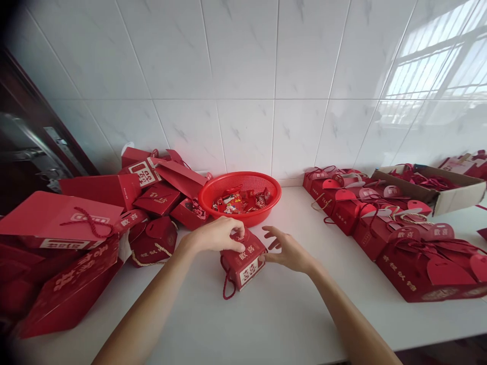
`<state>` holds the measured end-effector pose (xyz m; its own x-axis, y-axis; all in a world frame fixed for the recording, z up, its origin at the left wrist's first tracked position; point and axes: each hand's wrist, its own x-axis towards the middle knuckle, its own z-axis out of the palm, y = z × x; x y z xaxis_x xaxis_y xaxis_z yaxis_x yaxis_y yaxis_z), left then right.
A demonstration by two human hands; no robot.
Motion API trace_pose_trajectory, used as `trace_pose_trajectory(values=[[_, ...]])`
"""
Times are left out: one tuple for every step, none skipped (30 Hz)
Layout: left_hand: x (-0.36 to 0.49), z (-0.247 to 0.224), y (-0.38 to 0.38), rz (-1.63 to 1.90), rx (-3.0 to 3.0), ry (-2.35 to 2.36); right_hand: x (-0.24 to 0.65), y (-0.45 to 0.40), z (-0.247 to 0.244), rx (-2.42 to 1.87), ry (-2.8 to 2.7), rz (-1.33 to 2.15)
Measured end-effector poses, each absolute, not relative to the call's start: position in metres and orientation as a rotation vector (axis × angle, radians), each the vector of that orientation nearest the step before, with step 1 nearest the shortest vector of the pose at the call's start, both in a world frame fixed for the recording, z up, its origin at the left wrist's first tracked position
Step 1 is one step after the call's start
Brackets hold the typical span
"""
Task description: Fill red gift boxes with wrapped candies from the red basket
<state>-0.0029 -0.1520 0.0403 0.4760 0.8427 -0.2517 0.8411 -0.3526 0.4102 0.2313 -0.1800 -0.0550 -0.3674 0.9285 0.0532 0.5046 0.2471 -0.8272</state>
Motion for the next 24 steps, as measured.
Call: trace_pose_trajectory(values=[[-0.003,0.040,-0.152,0.007,2.233,1.430,0.230,-0.180,-0.056,-1.311,-1.949,0.958],[-0.003,0.039,-0.152,0.007,2.223,1.463,0.229,-0.181,-0.057,-1.318,-1.926,0.922],[-0.003,0.039,-0.152,0.006,2.215,1.485,0.228,-0.182,-0.057,-1.318,-1.910,0.901],[-0.003,0.038,-0.151,0.002,2.210,1.493,0.228,-0.183,-0.057,-1.308,-1.902,0.899],[-0.003,0.037,-0.151,-0.004,2.211,1.485,0.227,-0.183,-0.057,-1.279,-1.900,0.919],[-0.003,0.037,-0.150,-0.003,2.218,1.465,0.226,-0.184,-0.057,-1.233,-1.898,0.960],[-0.003,0.036,-0.150,0.002,2.229,1.435,0.226,-0.185,-0.056,-1.178,-1.889,1.018],[-0.003,0.036,-0.149,0.008,2.238,1.402,0.226,-0.185,-0.055,-1.127,-1.868,1.087],[-0.003,0.035,-0.149,0.015,2.246,1.366,0.227,-0.185,-0.054,-1.093,-1.833,1.158],[-0.003,0.035,-0.148,0.028,2.254,1.329,0.228,-0.185,-0.053,-1.084,-1.785,1.223],[-0.002,0.036,-0.148,0.043,2.260,1.292,0.229,-0.184,-0.053,-1.098,-1.729,1.277],[-0.002,0.036,-0.147,0.058,2.263,1.254,0.230,-0.183,-0.053,-1.122,-1.669,1.319],[-0.001,0.036,-0.147,0.073,2.263,1.215,0.231,-0.182,-0.054,-1.141,-1.612,1.352],[0.001,0.036,-0.146,0.090,2.262,1.176,0.230,-0.180,-0.055,-1.145,-1.563,1.377],[0.002,0.035,-0.145,0.103,2.261,1.139,0.230,-0.179,-0.058,-1.131,-1.520,1.403],[0.003,0.034,-0.144,0.113,2.261,1.105,0.228,-0.176,-0.061,-1.104,-1.477,1.431],[0.005,0.034,-0.143,0.122,2.265,1.077,0.226,-0.174,-0.064,-1.077,-1.429,1.453],[0.006,0.033,-0.143,0.133,2.273,1.058,0.223,-0.172,-0.067,-1.058,-1.376,1.461],[0.006,0.032,-0.142,0.140,2.285,1.043,0.221,-0.170,-0.070,-1.049,-1.320,1.446],[0.006,0.032,-0.142,0.144,2.301,1.031,0.219,-0.168,-0.071,-1.043,-1.264,1.406],[0.005,0.032,-0.142,0.148,2.319,1.027,0.218,-0.167,-0.071,-1.033,-1.216,1.343],[0.003,0.033,-0.142,0.152,2.336,1.040,0.218,-0.166,-0.070,-1.015,-1.179,1.268],[0.000,0.035,-0.144,0.153,2.347,1.069,0.219,-0.165,-0.068,-0.987,-1.150,1.191],[-0.003,0.038,-0.145,0.145,2.349,1.117,0.221,-0.165,-0.064,-0.954,-1.126,1.123]])
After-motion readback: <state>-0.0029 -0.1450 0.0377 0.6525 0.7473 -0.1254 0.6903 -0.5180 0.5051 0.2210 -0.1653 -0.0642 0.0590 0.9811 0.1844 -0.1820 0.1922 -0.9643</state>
